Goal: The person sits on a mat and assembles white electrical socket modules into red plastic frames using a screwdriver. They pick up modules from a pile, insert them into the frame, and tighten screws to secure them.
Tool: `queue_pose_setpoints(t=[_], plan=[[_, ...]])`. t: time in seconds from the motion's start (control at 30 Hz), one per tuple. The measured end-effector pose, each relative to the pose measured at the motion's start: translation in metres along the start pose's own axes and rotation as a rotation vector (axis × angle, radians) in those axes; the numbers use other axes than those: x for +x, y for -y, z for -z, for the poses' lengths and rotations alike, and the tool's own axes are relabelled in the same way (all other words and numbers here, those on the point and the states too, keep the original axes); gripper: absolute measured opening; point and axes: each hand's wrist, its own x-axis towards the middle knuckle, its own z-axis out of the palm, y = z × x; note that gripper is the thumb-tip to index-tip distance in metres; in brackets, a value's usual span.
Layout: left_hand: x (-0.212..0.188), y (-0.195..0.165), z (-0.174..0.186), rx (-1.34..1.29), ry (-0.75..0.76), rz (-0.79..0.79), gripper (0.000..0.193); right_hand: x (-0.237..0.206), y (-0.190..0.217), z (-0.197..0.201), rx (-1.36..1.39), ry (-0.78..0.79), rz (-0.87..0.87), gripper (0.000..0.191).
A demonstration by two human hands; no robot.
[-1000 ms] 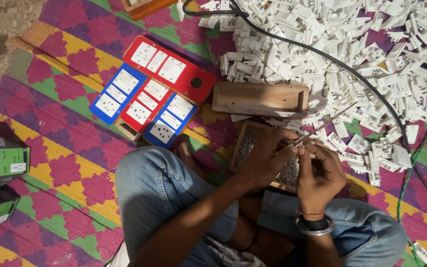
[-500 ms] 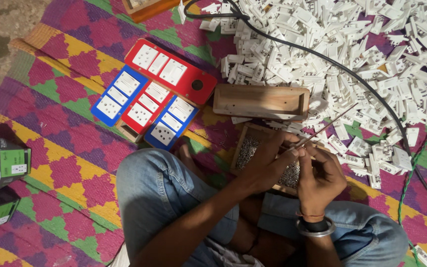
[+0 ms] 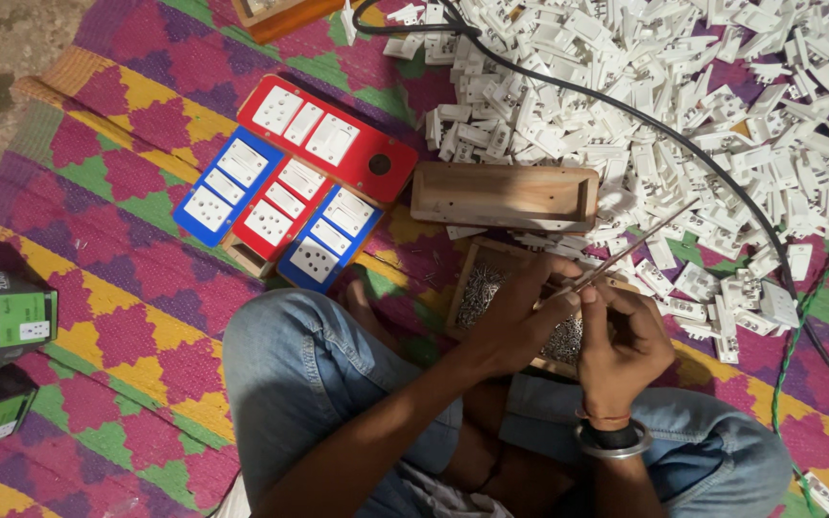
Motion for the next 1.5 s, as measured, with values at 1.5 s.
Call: queue_pose_setpoints(t=[1.5], plan=[[0.002,0.002,-0.003,-0.180,0.121,0.018,0.024,0.011,-0.020,0.004,0.457,0.090,-0.169,0.014]])
